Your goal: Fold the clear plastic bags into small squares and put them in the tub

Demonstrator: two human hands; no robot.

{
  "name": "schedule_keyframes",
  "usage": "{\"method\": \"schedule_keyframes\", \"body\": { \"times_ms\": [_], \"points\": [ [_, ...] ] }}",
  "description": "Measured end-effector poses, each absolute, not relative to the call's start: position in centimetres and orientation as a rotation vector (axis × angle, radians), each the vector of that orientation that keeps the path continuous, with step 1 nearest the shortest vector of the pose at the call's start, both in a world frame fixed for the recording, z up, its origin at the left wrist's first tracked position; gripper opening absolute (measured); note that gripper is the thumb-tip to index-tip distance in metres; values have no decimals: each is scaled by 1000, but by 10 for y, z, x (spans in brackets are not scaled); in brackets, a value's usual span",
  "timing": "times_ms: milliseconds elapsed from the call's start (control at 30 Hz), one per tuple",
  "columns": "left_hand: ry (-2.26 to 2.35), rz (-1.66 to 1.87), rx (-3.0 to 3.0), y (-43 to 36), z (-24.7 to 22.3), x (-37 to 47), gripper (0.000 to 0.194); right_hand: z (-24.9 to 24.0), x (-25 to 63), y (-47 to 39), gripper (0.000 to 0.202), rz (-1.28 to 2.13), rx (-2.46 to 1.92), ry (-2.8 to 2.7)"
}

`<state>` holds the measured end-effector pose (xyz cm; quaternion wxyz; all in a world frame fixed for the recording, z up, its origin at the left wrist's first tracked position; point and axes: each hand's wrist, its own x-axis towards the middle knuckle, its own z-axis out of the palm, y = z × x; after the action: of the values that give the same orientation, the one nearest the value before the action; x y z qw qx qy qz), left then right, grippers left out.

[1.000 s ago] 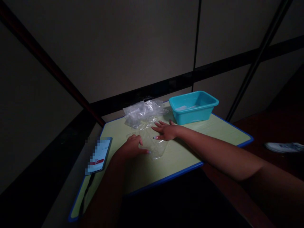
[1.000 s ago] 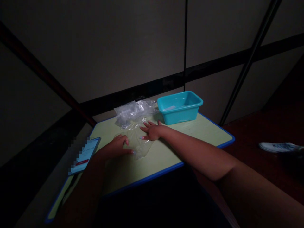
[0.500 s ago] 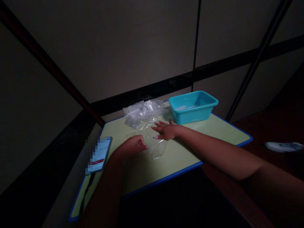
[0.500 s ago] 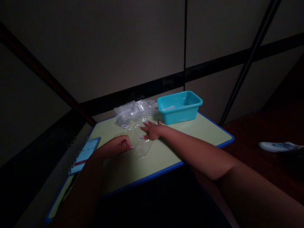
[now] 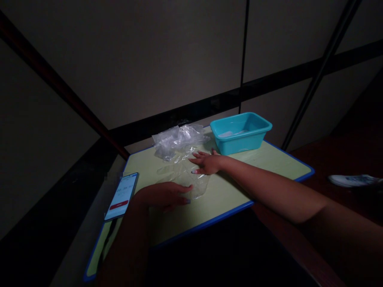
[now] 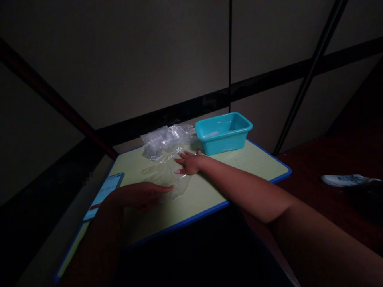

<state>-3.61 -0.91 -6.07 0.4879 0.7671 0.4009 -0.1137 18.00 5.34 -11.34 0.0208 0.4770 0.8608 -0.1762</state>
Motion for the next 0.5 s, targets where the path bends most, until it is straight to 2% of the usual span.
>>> {"method": "schedule_keyframes", "body": {
  "times_ms": [367, 500],
  "points": [
    [1082, -344, 1800, -11, -63, -40, 82, -112, 181, 53, 73, -501, 1459, 2640],
    [1156, -308, 1802, -9, -65, -43, 79, -111, 181, 53, 72, -522, 1469, 2651]
  ]
}}
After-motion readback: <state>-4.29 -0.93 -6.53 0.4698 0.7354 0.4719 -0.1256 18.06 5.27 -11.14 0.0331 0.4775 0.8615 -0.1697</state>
